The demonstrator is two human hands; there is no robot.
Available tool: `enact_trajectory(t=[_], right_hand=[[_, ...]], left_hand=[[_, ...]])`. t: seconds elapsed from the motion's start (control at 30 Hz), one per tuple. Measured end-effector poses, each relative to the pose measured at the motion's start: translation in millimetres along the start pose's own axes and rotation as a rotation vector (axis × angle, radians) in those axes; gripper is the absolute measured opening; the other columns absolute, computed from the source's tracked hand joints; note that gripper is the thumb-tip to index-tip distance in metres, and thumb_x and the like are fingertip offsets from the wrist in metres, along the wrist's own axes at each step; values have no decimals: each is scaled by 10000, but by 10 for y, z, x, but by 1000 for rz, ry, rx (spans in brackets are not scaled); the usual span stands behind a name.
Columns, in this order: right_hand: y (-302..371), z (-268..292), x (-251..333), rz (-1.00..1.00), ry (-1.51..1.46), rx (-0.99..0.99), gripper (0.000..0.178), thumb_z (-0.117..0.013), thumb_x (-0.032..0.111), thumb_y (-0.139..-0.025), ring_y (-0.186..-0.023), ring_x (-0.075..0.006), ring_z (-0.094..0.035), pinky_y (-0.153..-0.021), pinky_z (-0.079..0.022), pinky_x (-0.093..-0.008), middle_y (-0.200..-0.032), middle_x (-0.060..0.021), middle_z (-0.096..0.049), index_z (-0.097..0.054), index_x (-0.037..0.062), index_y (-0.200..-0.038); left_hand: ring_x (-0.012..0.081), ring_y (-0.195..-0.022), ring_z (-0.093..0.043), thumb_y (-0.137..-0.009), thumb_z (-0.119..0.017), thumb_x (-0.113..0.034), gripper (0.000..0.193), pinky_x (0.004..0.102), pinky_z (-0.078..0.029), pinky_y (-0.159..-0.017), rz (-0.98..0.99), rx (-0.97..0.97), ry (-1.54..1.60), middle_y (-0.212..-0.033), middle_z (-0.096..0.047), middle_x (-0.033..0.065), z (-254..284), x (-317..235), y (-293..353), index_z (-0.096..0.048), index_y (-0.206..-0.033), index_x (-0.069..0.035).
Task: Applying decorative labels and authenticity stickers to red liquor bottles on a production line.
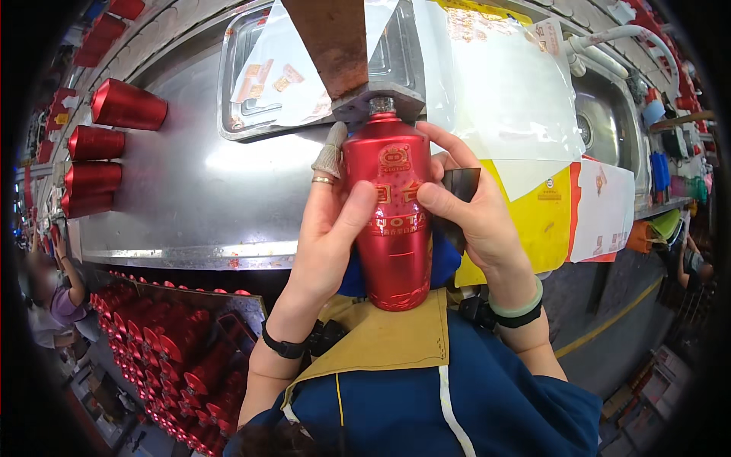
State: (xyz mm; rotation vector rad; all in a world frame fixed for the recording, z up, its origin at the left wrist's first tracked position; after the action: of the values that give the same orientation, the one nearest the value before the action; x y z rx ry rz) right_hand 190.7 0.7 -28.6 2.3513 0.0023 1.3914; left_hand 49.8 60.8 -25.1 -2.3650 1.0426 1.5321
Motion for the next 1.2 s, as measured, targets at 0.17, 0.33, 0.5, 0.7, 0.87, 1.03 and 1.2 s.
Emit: enact_trajectory(t=[0.17,0.33,0.5,0.7,0.87,1.03,1.2], right_hand=[[-8,-9,18,20,7,-21,788,-856,53,-846,-875,-40,-487,-829,-440,-200,-954,51,-462,-461,42,-1527],[-16,-10,39,9,34,-18,774,-858,53,-844,-870,-38,-497,-823,-447,-198,-943,51,-469,-467,26,-1511],[-53,-33,77,-14,-47,-68,652,-821,120,-904,-858,-39,-520,-821,-441,-193,-911,56,-495,-508,1,-1463],[-123,-49,145,41,132,-159,449,-759,215,-975,-845,-29,-524,-769,-425,-195,-862,57,-536,-611,-7,-1336],[-132,-32,133,53,107,-161,419,-760,231,-975,-793,-26,-482,-720,-401,-195,-854,68,-523,-624,0,-1296],[-163,-57,174,80,198,-196,447,-810,234,-931,-783,-26,-450,-695,-394,-189,-839,74,-467,-620,1,-1262],[-180,-44,175,148,290,-205,458,-824,227,-916,-774,-26,-435,-685,-391,-190,-850,71,-459,-615,1,-1255]], left_hand=[[208,-1435,-432,-1107,-512,-160,689,376,-374,-1185,-25,25,-61,-1591,-383,149,-36,-16,-6,-123,-1660,-28],[208,-1431,-435,-1105,-521,-171,691,373,-373,-1186,-40,13,-71,-1589,-383,152,-11,-17,-16,-133,-1658,-26],[198,-1409,-451,-1101,-535,-177,650,357,-385,-1172,-15,-55,-21,-1558,-420,157,-1,-46,-43,-209,-1633,4],[190,-1345,-508,-1073,-605,-197,583,350,-419,-1138,-66,-91,-138,-1487,-496,156,-34,-149,-163,-364,-1549,36],[187,-1325,-526,-1068,-613,-187,559,346,-432,-1123,-95,-119,-184,-1465,-518,148,-17,-140,-187,-393,-1533,33],[187,-1332,-520,-1079,-586,-176,540,345,-425,-1128,-62,-107,-146,-1472,-512,142,-28,-139,-198,-388,-1541,24],[189,-1341,-510,-1087,-570,-186,549,349,-414,-1138,-76,-97,-152,-1480,-504,145,-39,-141,-197,-367,-1554,19]])
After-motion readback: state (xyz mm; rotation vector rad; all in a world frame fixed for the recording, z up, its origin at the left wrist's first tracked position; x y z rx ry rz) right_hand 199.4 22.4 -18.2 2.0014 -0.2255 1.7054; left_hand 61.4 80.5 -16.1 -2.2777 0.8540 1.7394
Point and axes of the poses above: each hand's wrist, its own y-axis away from the middle knuckle, its own z-axis out of the back of the hand, x = y × z, the point moved 9 cm from there along -y, towards the middle knuckle
